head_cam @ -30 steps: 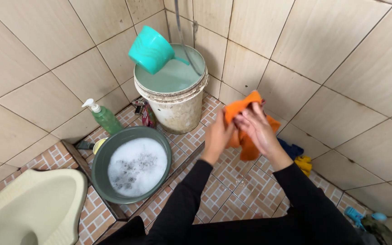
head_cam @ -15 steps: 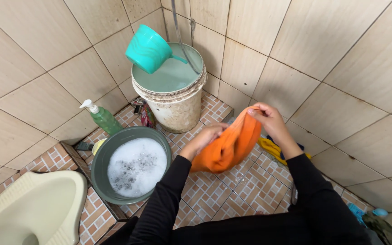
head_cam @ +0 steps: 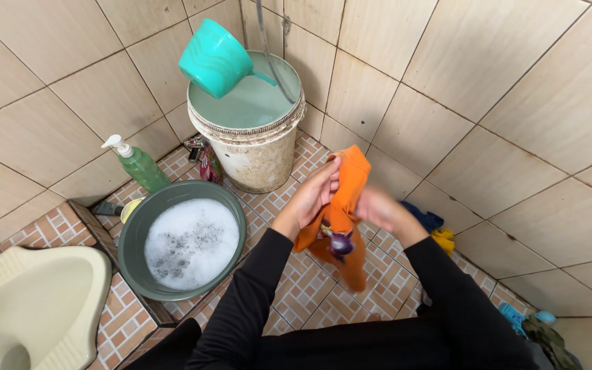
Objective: Washing several items of clothing by hand using a bar of soap, a bucket of water, and a basin on the bathroom floor.
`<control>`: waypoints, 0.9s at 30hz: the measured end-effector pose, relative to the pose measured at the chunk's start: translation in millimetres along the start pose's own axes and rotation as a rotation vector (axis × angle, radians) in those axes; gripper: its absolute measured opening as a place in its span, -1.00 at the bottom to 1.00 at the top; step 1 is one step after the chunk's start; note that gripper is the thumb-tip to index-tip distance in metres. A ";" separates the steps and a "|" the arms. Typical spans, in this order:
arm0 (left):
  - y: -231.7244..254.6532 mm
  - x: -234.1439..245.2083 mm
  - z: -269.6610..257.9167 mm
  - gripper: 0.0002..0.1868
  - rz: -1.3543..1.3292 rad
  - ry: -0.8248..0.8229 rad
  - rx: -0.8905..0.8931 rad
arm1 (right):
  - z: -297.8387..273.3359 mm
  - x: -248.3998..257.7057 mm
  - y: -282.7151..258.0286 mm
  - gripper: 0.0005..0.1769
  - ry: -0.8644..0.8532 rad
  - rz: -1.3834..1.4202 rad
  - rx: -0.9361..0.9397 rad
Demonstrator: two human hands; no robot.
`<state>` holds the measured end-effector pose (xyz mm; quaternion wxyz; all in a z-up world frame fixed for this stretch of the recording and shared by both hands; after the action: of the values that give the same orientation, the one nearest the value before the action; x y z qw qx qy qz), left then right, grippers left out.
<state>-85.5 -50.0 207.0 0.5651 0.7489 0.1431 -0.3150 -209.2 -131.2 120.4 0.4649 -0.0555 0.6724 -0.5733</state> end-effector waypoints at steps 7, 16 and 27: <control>-14.0 24.0 -2.5 -0.63 0.524 0.332 0.009 | -7.2 9.0 51.9 -0.52 -0.240 -0.816 -0.353; -5.6 105.3 -32.6 -0.79 0.233 0.602 -0.249 | 11.8 41.2 -99.8 -0.79 0.256 -0.453 0.273; 4.2 -21.9 -37.0 -0.54 1.089 0.544 -0.381 | -14.2 -73.9 -114.0 -0.70 0.116 -1.341 0.445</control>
<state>-88.3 -13.6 230.1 0.7110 0.6539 -0.0662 0.2498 -229.7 -114.4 254.4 -0.0244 -0.3306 0.3841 -0.8617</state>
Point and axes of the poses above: each hand's wrist, its own z-axis towards the middle knuckle, its own x-axis out of the back of the hand, y = z × x, the point moved 7 cm from there along z, towards the middle knuckle, and after that the axes turned 13 degrees about x, right-handed, at the moved point
